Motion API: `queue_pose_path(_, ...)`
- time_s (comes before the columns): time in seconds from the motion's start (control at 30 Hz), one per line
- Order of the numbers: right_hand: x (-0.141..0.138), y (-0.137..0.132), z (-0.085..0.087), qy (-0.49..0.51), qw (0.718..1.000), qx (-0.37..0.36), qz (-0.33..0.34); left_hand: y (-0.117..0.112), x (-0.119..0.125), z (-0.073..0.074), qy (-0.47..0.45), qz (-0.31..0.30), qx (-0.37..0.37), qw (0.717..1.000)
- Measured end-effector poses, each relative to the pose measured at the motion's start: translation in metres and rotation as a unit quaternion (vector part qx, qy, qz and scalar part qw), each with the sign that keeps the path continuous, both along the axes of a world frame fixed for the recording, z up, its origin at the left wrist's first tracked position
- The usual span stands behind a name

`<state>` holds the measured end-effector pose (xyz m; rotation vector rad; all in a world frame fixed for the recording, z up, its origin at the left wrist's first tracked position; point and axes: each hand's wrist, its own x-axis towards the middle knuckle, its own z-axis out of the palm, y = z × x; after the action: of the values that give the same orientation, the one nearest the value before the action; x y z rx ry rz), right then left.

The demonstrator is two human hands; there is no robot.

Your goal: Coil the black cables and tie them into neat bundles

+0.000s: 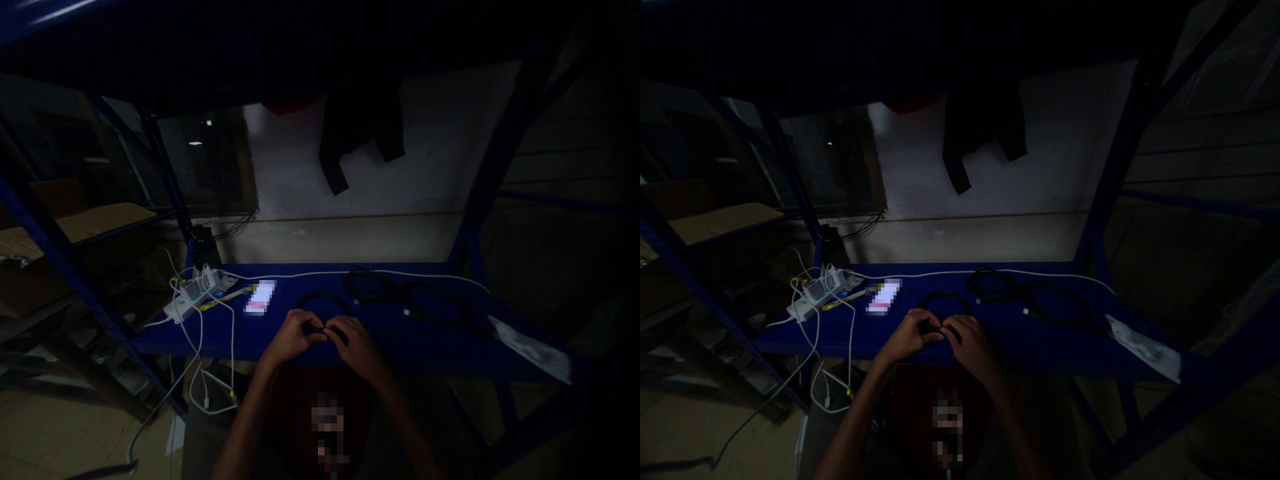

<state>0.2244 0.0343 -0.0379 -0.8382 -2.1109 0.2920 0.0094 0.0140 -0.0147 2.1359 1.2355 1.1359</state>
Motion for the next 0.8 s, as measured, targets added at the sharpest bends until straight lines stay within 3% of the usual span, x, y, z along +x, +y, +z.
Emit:
queue_pose_path(0.33, 0.0041, 0.0004, -0.0027, -0.014, 1.0, 0.025, 0.007, -0.0003, -0.0016, 0.0019, -0.014, -0.015, -0.025, 0.999)
queue_pose_path(0.53, 0.0042, -0.0009, -0.002, -0.002, 1.0, 0.028, 0.005, -0.0002, -0.0001, 0.0003, 0.035, -0.004, 0.019, 0.999)
queue_pose_path(0.8, 0.0033, -0.0038, 0.0063, 0.053, 0.998, -0.037, 0.024, 0.0013, -0.0011, -0.0002, 0.028, -0.016, 0.03, 0.999)
